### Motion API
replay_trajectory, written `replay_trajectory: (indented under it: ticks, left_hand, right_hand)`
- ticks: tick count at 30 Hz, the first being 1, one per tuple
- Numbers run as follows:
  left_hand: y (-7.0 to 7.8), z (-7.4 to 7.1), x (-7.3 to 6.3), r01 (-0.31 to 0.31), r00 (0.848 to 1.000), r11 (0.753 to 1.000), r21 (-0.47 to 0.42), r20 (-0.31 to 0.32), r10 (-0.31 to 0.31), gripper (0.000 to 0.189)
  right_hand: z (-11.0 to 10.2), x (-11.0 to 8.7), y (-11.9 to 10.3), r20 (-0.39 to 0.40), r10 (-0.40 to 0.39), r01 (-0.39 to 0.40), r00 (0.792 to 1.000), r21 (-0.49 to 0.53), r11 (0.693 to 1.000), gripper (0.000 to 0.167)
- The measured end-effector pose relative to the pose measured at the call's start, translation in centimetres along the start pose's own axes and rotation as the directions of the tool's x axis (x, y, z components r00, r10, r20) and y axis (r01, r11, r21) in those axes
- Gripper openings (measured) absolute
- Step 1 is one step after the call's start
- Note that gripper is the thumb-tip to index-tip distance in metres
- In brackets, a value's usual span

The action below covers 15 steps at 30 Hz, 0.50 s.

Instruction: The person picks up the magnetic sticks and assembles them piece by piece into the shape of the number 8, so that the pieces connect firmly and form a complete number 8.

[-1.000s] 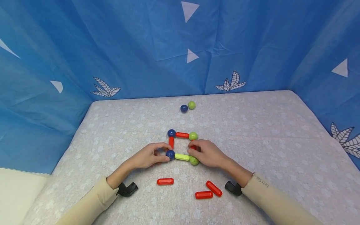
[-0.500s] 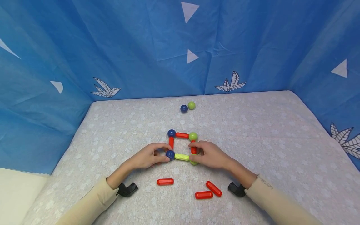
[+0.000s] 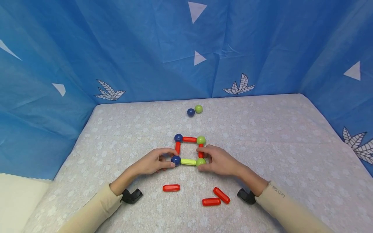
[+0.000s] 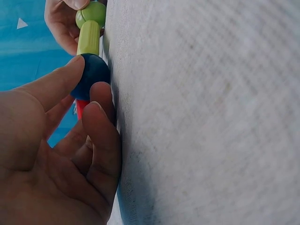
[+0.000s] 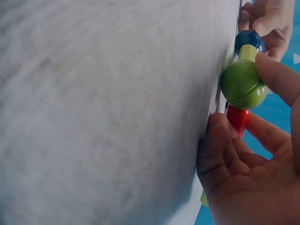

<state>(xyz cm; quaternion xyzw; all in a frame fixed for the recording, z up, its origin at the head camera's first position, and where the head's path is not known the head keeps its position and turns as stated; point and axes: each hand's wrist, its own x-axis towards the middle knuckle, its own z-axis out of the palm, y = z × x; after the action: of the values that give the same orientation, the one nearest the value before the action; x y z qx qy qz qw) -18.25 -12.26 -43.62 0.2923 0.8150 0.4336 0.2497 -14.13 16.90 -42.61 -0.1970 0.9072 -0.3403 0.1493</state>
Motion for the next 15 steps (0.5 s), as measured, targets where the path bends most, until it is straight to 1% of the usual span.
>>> replay_trajectory:
  ticks: [5,8,12,15]
  left_hand:
    - [-0.1,0.0,-0.1,-0.012,1.0,1.0,-0.003,-0.008,0.012,0.033]
    - [-0.1,0.0,0.0,-0.019,1.0,1.0,0.01,-0.015,0.019,0.033]
    - [0.3,0.0,-0.3,-0.016,1.0,0.997,0.074,-0.017,0.017,0.041]
    - [1.0,0.0,-1.2,-0.003,1.0,0.991,0.133,-0.028,0.006,0.051]
  right_hand:
    - [-0.1,0.0,-0.1,0.006,0.0,0.0,1.0,0.01,1.0,0.06]
    - [-0.1,-0.1,0.0,0.002,-0.006,0.006,1.0,0.009,1.0,0.059]
    - [0.0,-0.3,0.1,-0.006,-0.043,0.043,0.999,0.018,0.999,0.052]
    - [0.0,-0.5,0.2,-0.008,-0.07,0.071,0.997,0.035,0.997,0.041]
